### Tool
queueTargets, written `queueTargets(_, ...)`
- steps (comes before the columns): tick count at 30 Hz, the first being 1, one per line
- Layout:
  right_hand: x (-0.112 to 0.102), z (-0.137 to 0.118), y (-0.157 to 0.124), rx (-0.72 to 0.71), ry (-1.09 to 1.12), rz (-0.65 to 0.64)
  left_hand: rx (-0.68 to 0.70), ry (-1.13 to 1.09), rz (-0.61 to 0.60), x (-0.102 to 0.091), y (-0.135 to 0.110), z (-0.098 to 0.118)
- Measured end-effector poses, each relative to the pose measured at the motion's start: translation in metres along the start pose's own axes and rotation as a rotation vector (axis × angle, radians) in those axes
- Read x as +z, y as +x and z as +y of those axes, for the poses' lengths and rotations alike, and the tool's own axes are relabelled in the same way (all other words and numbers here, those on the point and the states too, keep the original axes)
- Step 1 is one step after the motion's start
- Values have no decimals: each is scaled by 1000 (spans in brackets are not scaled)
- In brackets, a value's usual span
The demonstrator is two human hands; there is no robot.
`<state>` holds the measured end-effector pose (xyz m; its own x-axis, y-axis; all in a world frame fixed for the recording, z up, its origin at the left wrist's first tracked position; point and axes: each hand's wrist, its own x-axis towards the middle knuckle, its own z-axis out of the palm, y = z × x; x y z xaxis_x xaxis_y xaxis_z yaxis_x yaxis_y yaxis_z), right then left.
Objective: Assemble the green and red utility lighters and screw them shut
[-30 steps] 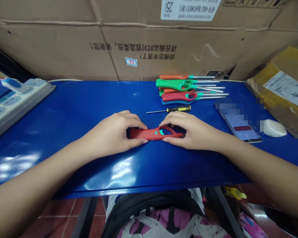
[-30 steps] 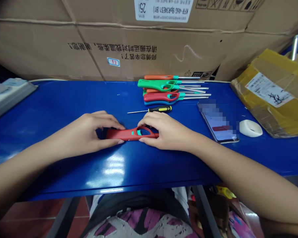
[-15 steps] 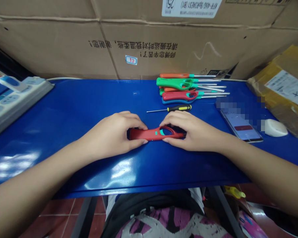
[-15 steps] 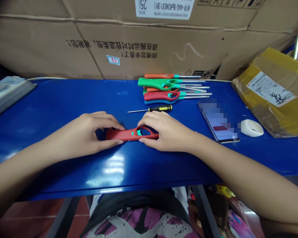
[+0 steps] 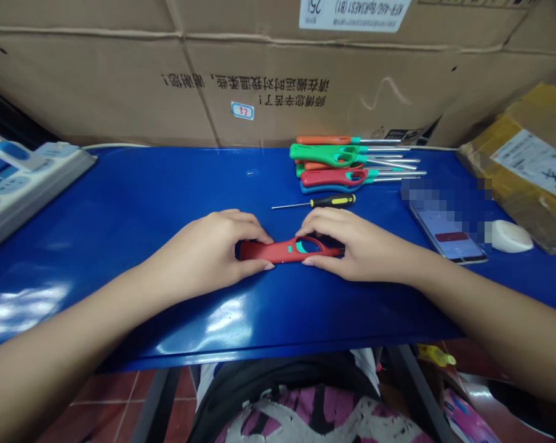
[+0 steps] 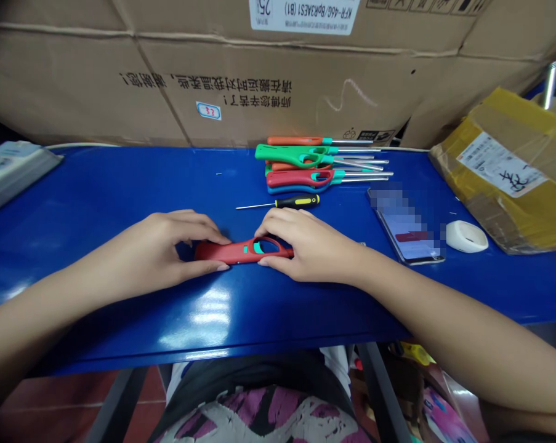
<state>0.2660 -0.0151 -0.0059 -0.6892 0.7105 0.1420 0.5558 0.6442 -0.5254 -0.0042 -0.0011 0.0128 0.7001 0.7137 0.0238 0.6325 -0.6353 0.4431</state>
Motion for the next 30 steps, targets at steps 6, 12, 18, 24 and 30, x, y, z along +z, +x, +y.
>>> queueTargets(6, 5, -2, 1, 74, 77, 33, -43, 47, 5, 3, -1, 3)
queueTargets(12, 3, 1, 4, 55, 4, 47, 48, 156, 43, 5, -1, 3)
queueTargets(18, -4, 11, 4, -15, -61, 21, 178, 337, 92, 12, 3, -4)
queueTargets(24, -6, 13, 4, -99, -174, 30, 247, 291, 151, 18, 3, -5)
queueTargets(30, -1, 10, 1, -182, -207, 126, 281, 119, 164, 19, 1, -2)
